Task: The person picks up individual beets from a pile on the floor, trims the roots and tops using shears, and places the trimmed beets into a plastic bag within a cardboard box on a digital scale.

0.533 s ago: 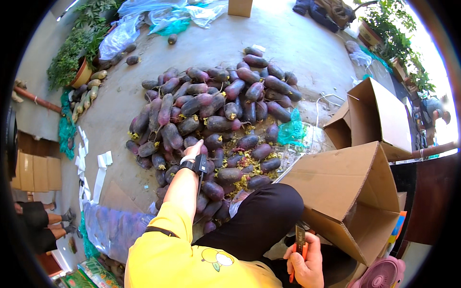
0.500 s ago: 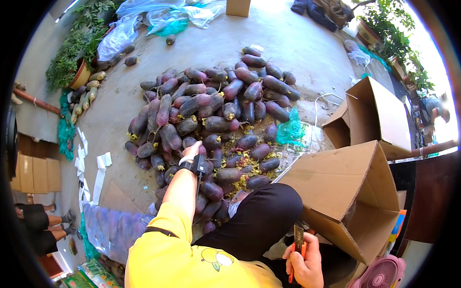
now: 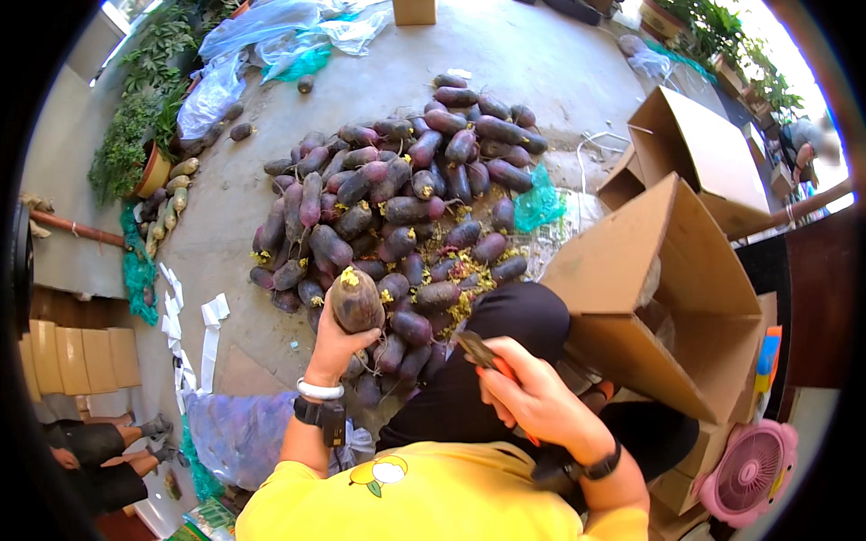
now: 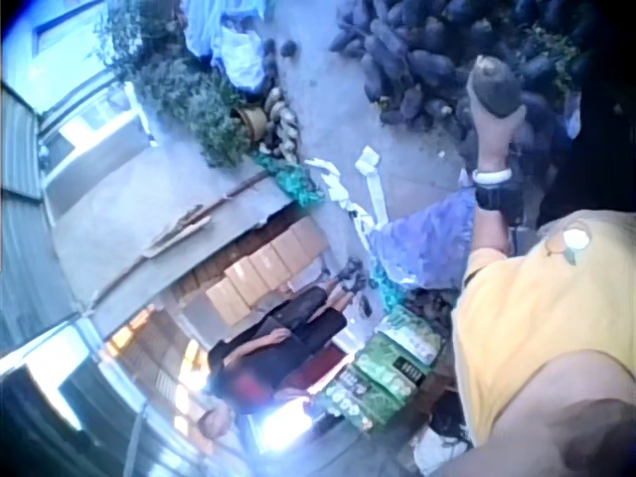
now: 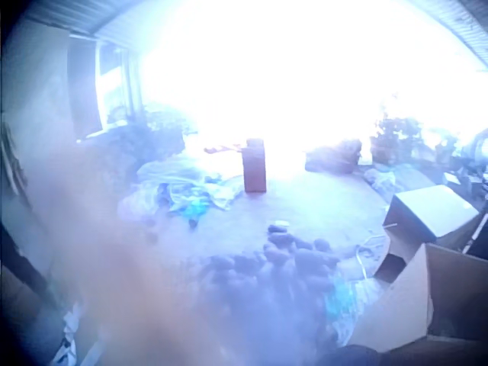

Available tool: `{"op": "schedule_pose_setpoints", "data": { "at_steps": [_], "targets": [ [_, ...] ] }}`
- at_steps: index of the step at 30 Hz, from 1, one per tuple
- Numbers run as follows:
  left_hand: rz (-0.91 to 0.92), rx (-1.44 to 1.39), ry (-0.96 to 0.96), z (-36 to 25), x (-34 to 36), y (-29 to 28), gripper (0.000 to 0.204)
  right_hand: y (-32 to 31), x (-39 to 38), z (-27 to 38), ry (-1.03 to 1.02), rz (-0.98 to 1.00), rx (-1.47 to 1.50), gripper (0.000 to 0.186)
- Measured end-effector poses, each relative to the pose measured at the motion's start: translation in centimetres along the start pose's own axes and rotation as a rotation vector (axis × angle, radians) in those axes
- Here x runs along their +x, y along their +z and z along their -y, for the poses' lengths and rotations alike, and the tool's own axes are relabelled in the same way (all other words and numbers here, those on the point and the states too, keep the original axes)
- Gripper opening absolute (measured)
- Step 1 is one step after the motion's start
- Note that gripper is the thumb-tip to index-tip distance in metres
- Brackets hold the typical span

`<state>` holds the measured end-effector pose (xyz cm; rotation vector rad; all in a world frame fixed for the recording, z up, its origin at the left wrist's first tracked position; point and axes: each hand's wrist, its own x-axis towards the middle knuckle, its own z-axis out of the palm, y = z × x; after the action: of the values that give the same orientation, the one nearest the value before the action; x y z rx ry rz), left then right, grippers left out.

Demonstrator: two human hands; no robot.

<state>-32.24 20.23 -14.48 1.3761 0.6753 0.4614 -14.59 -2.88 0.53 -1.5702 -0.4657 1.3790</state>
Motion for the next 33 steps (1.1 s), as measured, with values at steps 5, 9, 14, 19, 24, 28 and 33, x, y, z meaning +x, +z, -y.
{"op": "schedule_pose_setpoints", "data": {
  "at_steps": [5,9,14,19,24,28,33],
  "targets": [
    [0.081,0.301,0.258,-2.7,-3.1,1.1,0.085,2.2,2.1,0.9,0.002,0.197,-0.053,0.018],
    [0.100,0.257,0.330,-3.7,-4.0,1.8,0.076,3.3,2.5,0.7,-0.008,0.272,-0.049,0.015],
    [0.176,0.246,0.340,-4.2,-4.3,2.1,0.076,3.5,2.2,0.3,-0.006,0.317,-0.052,0.024],
    [0.291,0.205,0.286,-5.2,-4.0,2.6,0.074,2.9,2.0,0.6,0.022,0.341,-0.094,0.023],
    [0.457,0.211,0.255,-6.6,-3.3,2.5,0.073,1.8,2.3,1.3,0.046,0.392,-0.176,0.021],
    [0.565,0.121,0.092,-7.0,-2.8,1.9,0.073,1.3,2.5,1.8,0.038,0.409,-0.248,0.019],
    [0.340,0.406,0.309,-6.2,-2.8,2.2,0.076,1.4,3.0,0.7,0.085,0.382,-0.111,0.022]
  ]
}}
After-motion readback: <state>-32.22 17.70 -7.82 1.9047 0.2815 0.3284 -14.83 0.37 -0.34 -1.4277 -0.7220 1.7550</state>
